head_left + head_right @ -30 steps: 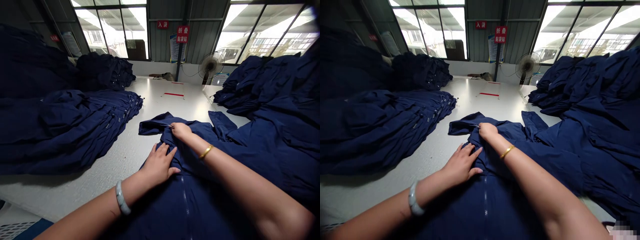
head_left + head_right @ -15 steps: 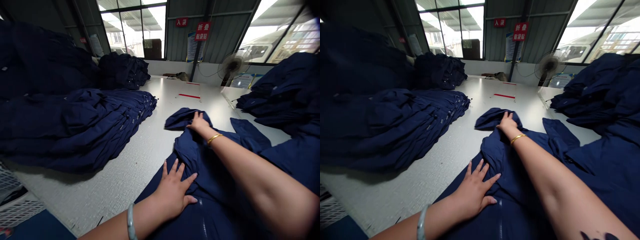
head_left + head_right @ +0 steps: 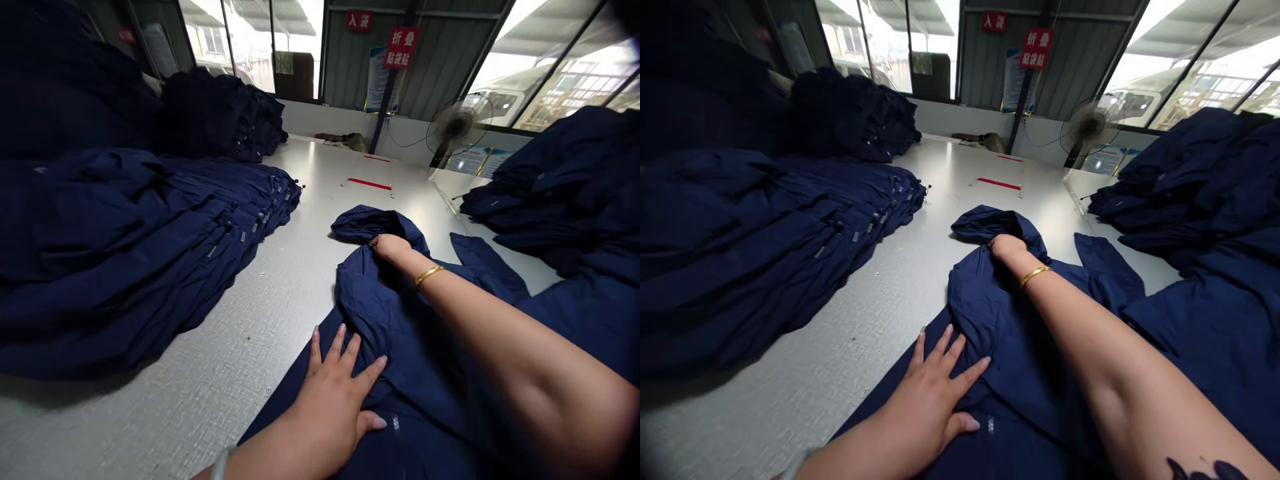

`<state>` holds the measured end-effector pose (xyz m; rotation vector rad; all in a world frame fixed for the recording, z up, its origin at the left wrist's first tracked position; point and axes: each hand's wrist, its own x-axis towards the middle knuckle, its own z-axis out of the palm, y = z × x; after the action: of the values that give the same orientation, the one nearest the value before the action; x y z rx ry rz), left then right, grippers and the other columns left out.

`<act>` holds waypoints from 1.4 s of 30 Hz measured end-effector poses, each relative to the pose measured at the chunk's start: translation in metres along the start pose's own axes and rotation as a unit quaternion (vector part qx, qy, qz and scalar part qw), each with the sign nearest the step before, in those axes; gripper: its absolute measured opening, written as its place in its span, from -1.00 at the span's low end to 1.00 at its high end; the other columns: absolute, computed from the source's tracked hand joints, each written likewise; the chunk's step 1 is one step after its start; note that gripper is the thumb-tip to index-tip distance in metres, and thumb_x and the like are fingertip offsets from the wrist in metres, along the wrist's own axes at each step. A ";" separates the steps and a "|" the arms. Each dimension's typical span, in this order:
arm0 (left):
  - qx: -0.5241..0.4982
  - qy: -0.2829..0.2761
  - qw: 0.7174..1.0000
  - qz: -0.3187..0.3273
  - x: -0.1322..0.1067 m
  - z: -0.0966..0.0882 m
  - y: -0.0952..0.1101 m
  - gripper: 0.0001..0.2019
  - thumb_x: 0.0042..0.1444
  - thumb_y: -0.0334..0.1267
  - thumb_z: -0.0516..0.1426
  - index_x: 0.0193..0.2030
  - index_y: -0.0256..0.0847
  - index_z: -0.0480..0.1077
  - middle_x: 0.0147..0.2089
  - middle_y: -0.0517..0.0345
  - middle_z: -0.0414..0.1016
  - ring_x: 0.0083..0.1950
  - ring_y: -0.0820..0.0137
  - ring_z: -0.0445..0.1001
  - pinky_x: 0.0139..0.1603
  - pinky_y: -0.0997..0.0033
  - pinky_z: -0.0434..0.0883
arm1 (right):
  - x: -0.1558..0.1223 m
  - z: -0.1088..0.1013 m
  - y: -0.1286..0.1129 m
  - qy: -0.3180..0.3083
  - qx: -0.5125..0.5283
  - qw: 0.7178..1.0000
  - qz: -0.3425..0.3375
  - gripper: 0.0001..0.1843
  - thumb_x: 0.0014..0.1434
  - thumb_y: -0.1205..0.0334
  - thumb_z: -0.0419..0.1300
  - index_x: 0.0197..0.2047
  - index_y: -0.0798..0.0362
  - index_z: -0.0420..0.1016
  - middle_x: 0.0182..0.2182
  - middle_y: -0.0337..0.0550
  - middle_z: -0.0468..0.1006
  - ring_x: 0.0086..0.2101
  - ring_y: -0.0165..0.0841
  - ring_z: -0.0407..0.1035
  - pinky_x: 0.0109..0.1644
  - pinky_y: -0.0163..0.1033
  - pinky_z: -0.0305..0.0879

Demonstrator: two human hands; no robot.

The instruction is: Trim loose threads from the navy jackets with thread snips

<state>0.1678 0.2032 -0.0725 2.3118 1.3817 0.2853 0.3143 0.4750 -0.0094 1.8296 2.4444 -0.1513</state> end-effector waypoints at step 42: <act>0.065 -0.172 0.983 0.008 -0.004 -0.028 -0.006 -0.31 0.02 0.10 0.28 0.26 0.61 0.08 0.52 0.03 -0.49 0.43 -0.30 -0.52 0.19 -0.61 -0.42 | -0.088 0.092 0.035 0.144 0.242 0.955 -0.095 -0.44 0.15 0.42 0.11 0.17 -0.23 0.46 0.20 -0.41 0.41 0.18 -0.26 0.33 0.26 -0.11 0.24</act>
<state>0.1505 0.2096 -0.0508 2.3387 1.2383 -0.1989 0.3730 0.3886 -0.0904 1.8904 3.0006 -0.5838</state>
